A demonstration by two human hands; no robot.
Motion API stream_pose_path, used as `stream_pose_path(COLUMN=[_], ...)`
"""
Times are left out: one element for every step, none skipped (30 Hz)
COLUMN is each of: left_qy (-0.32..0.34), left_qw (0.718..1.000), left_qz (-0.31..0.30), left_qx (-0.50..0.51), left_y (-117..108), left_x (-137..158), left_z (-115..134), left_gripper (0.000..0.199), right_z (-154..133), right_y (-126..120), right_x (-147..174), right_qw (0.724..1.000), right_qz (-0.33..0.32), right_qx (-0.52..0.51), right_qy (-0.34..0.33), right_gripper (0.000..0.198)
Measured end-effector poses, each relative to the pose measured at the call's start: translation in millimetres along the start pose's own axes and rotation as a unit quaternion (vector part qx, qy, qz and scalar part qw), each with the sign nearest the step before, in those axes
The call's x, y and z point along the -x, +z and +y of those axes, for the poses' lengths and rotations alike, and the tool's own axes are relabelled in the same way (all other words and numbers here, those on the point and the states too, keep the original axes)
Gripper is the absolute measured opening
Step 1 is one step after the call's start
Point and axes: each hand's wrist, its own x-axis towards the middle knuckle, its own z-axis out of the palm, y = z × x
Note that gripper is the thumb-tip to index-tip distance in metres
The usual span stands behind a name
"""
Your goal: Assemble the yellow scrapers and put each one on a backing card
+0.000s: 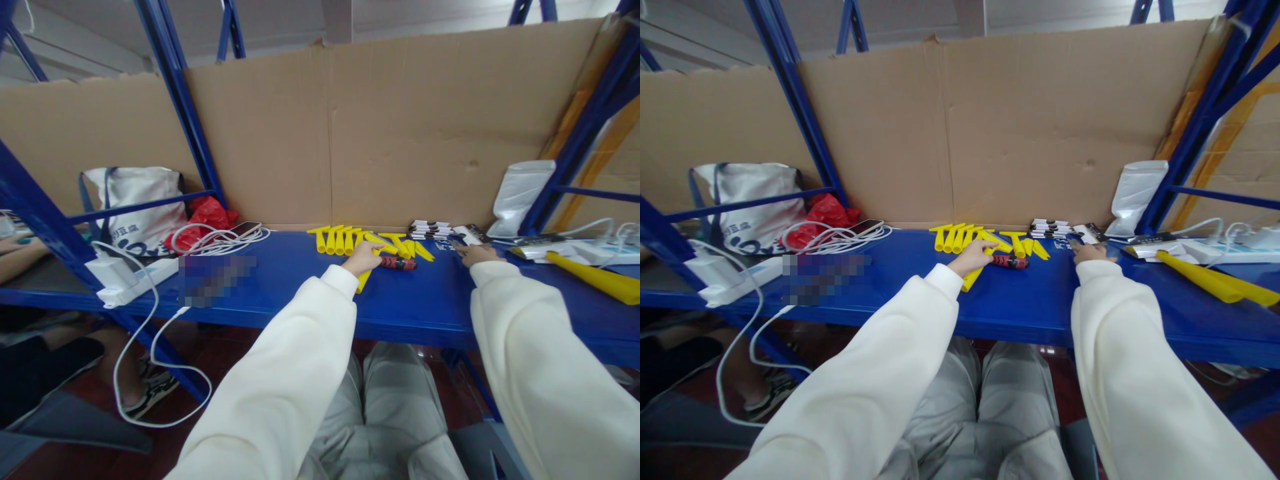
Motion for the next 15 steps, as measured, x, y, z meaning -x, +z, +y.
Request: stream_pose_path(left_qy=[-0.001, -0.001, -0.001, -0.002, -0.001, -0.001, 0.000, 0.001, 0.002, 0.003, 0.004, 0.005, 0.005, 0.006, 0.007], left_qw=[1.000, 1.000, 1.000, 1.000, 1.000, 1.000, 1.000, 1.000, 1.000, 1.000, 1.000, 1.000, 1.000, 1.000, 1.000], left_qz=[-0.001, 0.000, 0.002, 0.003, 0.004, 0.005, 0.004, 0.003, 0.002, 0.001, 0.001, 0.001, 0.000, -0.001, -0.002], left_qx=[-0.001, -0.003, -0.007, -0.011, -0.015, -0.019, -0.022, -0.024, -0.024, -0.023, -0.021, -0.019, -0.020, -0.023, -0.028], left_y=[0.4, 0.7, 1.1, 1.3, 1.6, 1.7, 1.9, 2.0, 2.1, 2.3, 2.3, 2.4, 2.4, 2.4, 2.3], left_x=[-0.2, -0.3, -0.6, -0.7, -0.9, -1.1, -1.2, -1.3, -1.4, -1.6, -1.7, -1.8, -1.9, -1.9, -1.8], left_z=[-0.1, -0.2, -0.2, -0.1, 0.1, 0.3, 0.5, 0.6, 0.6, 0.6, 0.6, 0.5, 0.5, 0.6, 0.7], left_gripper=[0.054, 0.054, 0.054, 0.054, 0.054, 0.054, 0.054, 0.054, 0.054, 0.054, 0.054, 0.054, 0.054, 0.054, 0.054], right_z=[-1.4, -3.5, -6.2, -9.5, -13.2, -17.3, -21.8, -26.6, -31.4, -36.2, -40.6, -44.4, -47.5, -49.9, -51.4], right_y=[0.8, 1.2, 1.4, 1.4, 1.1, 0.6, -0.2, -1.4, -2.7, -4.2, -5.7, -7.1, -8.1, -8.8, -9.2], right_x=[-0.3, -0.7, -0.9, -0.8, -0.2, 1.2, 3.2, 5.8, 8.7, 11.7, 14.5, 16.9, 18.7, 19.9, 20.6], right_qw=[1.000, 0.999, 0.998, 0.997, 0.996, 0.995, 0.994, 0.993, 0.993, 0.992, 0.992, 0.991, 0.989, 0.988, 0.987], right_qz=[-0.011, -0.025, -0.038, -0.051, -0.063, -0.074, -0.081, -0.086, -0.090, -0.092, -0.095, -0.099, -0.101, -0.105, -0.109], right_qx=[0.006, 0.012, 0.020, 0.028, 0.036, 0.043, 0.049, 0.054, 0.059, 0.064, 0.070, 0.078, 0.086, 0.093, 0.098], right_qy=[0.013, 0.028, 0.041, 0.047, 0.051, 0.052, 0.053, 0.055, 0.055, 0.054, 0.054, 0.054, 0.057, 0.061, 0.065], right_gripper=[0.036, 0.039, 0.041, 0.044, 0.047, 0.049, 0.051, 0.052, 0.052, 0.052, 0.052, 0.053, 0.053, 0.054, 0.054])
